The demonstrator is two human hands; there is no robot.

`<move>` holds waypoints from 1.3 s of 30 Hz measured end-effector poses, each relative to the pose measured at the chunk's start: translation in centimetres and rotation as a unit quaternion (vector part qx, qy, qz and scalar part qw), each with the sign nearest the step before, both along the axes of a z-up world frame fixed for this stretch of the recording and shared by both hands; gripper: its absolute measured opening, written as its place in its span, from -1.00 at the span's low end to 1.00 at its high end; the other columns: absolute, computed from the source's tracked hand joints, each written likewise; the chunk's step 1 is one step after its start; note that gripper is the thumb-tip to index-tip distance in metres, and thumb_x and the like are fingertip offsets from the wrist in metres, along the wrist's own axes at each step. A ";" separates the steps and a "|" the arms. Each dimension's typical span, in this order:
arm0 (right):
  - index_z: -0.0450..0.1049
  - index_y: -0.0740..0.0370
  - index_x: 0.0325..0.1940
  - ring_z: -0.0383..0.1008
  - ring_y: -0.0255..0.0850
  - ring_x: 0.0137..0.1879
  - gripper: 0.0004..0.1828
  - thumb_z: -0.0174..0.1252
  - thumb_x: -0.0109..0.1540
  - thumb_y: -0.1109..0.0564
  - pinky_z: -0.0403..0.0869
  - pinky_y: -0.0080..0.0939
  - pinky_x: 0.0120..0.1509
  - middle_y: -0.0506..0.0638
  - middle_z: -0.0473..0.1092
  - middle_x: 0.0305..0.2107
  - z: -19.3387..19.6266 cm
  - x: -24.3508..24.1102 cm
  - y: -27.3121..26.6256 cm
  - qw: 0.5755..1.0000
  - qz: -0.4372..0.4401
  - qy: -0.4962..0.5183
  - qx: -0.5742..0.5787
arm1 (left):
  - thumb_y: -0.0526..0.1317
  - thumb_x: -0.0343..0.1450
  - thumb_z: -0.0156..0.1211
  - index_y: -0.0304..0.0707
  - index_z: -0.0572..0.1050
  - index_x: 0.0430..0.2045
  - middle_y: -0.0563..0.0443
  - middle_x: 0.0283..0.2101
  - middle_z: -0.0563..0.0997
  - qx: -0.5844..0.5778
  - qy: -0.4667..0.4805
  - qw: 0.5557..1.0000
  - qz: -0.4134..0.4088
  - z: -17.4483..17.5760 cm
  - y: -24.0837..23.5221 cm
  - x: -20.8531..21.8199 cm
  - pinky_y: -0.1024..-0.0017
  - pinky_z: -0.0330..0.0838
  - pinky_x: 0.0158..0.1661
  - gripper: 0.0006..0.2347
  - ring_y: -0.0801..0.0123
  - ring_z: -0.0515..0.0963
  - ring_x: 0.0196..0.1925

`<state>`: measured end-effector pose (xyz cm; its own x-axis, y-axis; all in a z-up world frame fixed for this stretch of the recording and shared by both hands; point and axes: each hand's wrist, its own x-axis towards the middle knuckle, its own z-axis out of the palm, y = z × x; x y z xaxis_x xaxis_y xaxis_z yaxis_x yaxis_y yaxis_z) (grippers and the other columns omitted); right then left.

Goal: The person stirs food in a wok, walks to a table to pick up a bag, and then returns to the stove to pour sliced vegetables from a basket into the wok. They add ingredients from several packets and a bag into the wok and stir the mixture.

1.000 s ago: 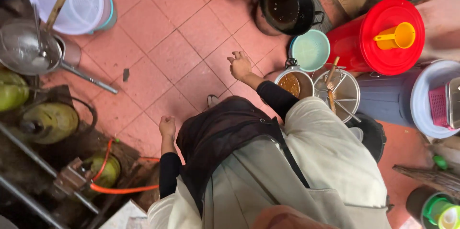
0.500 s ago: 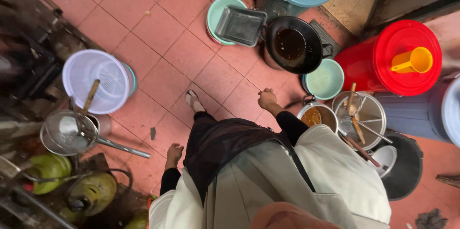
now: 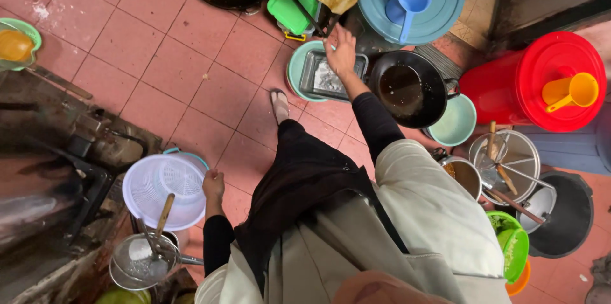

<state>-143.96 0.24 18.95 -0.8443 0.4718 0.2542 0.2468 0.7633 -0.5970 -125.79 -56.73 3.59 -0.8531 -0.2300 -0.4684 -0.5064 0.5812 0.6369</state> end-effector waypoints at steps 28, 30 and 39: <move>0.53 0.24 0.02 0.48 0.18 -0.06 -0.70 0.28 0.24 0.09 0.47 0.13 -0.03 0.23 0.50 -0.22 7.6 -42.9 -9.3 0.978 0.154 -0.114 0.082 | 0.00 0.41 0.22 -0.34 0.54 0.00 -0.30 -0.01 0.65 -0.037 -0.018 0.989 -0.139 -1.9 -2.9 -55.0 0.15 0.49 0.07 -0.59 -0.07 0.62 0.07; 0.53 0.24 0.00 0.46 0.13 -0.18 -0.70 0.28 0.25 0.06 0.45 0.09 -0.10 0.22 0.48 -0.32 8.9 -48.1 -13.6 0.983 0.138 -0.121 0.011 | -0.04 0.41 0.21 -0.35 0.52 0.03 -0.31 0.04 0.62 -0.021 0.016 0.988 -0.154 0.7 -4.3 -62.0 0.13 0.48 0.06 -0.60 -0.08 0.61 0.08; 0.51 0.32 -0.19 0.29 -0.30 -0.36 -0.68 0.41 0.27 0.02 0.37 -0.22 -0.25 -0.03 0.38 -0.49 16.2 -69.3 -28.0 0.959 0.184 -0.055 -0.211 | -0.24 0.39 0.37 -0.40 0.38 0.18 -0.38 0.16 0.50 0.139 0.377 0.873 -0.276 30.4 6.2 -87.8 0.10 0.41 0.13 -0.53 -0.18 0.48 0.19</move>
